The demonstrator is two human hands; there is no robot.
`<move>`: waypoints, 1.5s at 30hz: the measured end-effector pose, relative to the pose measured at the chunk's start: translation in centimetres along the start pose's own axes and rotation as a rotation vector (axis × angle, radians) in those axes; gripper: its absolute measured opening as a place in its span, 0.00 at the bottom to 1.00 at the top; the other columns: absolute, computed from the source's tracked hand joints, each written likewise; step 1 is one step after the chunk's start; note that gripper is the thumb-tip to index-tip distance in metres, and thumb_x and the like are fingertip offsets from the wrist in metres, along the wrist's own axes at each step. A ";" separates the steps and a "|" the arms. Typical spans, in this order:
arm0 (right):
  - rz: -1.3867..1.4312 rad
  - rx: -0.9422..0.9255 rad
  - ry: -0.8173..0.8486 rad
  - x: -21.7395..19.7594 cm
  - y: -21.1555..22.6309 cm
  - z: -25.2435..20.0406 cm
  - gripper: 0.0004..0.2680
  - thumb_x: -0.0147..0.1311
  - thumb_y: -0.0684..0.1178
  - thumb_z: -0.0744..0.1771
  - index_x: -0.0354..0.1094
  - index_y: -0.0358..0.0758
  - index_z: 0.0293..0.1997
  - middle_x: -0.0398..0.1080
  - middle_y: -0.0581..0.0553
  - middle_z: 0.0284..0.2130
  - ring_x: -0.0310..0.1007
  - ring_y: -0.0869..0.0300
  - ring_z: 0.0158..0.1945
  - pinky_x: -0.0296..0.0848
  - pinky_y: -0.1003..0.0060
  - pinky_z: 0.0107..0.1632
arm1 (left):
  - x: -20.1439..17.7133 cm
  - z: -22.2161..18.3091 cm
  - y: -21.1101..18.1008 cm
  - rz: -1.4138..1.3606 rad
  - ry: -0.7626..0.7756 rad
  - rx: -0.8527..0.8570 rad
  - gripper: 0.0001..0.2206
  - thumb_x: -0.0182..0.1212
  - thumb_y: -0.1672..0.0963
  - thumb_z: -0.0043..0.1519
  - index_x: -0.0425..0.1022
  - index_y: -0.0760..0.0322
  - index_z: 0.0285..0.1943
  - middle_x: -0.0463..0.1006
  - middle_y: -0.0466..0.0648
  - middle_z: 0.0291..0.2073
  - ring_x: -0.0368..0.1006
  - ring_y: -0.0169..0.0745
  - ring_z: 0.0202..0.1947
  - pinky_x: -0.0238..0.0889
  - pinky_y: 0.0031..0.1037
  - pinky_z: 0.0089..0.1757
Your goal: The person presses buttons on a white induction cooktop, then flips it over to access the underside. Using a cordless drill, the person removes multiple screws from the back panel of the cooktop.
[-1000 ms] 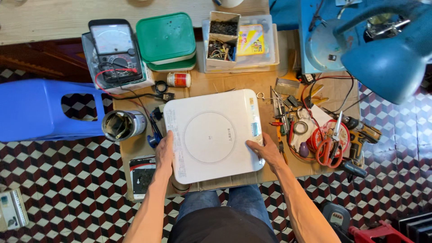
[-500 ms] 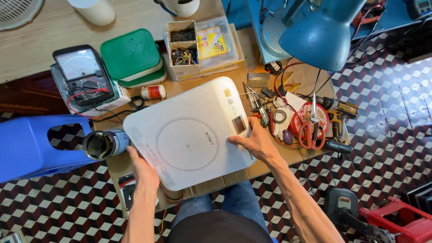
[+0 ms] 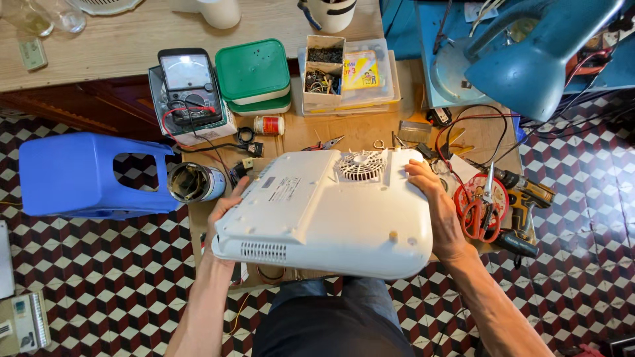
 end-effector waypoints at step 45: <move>0.437 1.054 0.071 15.9 -12.4 -7.4 0.24 0.57 0.60 0.70 0.58 0.33 0.70 0.66 0.31 0.60 0.64 0.50 0.60 0.64 0.56 0.59 | -3.5 6.8 7.9 1.488 -0.557 0.388 0.38 0.71 0.45 0.56 0.64 0.73 0.70 0.64 0.65 0.64 0.60 0.62 0.64 0.57 0.42 0.60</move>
Point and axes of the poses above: each hand's wrist, its own z-axis towards the middle knuckle, its own x-axis out of the palm, y = z × x, the point moved 1 cm from there along z, towards the middle knuckle
